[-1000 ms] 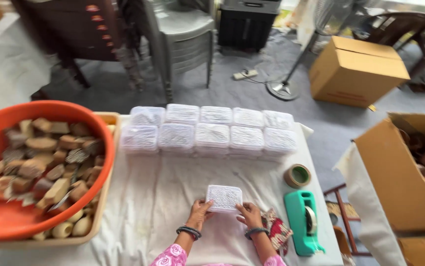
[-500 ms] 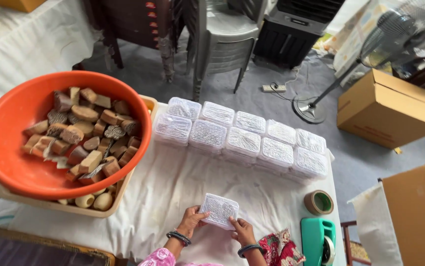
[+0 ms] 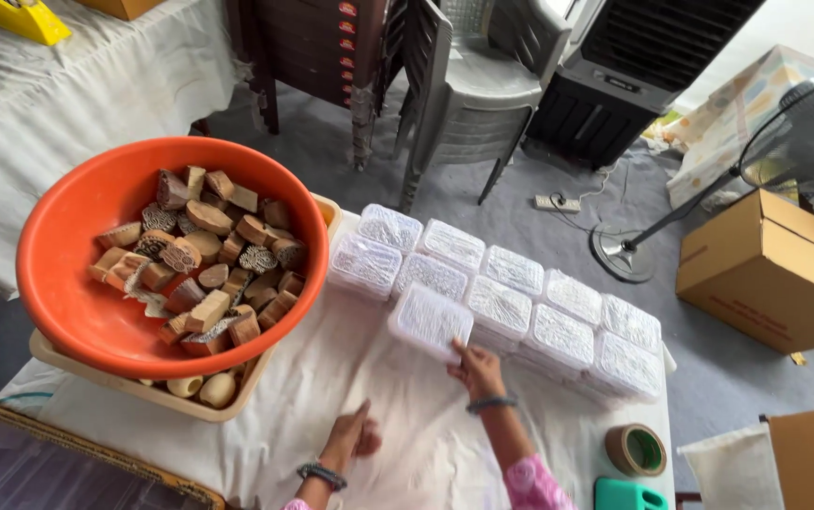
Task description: The person unwraps a plastic container, wipes wooden decorative pieces with a cloth, and places them into the container. The person then closes the container and sets it aside.
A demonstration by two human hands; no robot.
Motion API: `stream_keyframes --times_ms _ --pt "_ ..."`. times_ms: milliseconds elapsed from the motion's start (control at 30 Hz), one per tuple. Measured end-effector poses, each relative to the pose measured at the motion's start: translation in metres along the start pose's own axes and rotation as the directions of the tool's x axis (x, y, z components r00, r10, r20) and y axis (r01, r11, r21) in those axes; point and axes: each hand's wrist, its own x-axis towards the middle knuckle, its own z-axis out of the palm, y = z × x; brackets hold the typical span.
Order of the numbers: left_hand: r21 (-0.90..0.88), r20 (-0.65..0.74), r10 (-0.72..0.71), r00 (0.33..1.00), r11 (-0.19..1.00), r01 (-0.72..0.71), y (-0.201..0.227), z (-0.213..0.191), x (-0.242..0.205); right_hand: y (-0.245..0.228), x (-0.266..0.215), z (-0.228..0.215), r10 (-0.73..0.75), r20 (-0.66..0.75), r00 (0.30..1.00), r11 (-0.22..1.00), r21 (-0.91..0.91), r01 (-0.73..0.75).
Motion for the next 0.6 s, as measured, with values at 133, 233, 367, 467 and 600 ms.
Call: stream_keyframes --times_ms 133,233,367,467,600 --pt "0.175 -0.009 0.01 1.0 0.985 -0.008 -0.004 -0.005 -0.007 -0.062 0.078 0.044 -0.058 -0.02 0.998 0.998 -0.029 0.057" --pt "0.206 -0.049 -0.001 0.999 0.979 0.011 0.003 0.001 -0.012 -0.091 0.127 0.075 -0.072 0.027 0.997 0.997 -0.018 0.072" --pt "0.219 -0.056 -0.049 0.997 0.974 0.06 -0.019 -0.005 0.025 -0.104 0.176 0.113 -0.098 -0.021 0.995 0.987 -0.131 0.094" --pt "0.342 -0.099 0.021 0.995 0.94 0.014 -0.046 -0.014 0.06 -0.098 0.207 0.13 -0.106 -0.028 0.994 0.982 -0.162 0.1" --pt "0.587 -0.1 0.04 0.994 0.809 0.027 -0.06 -0.024 0.09 -0.09 0.23 0.144 -0.066 -0.013 0.998 0.985 -0.159 0.063"
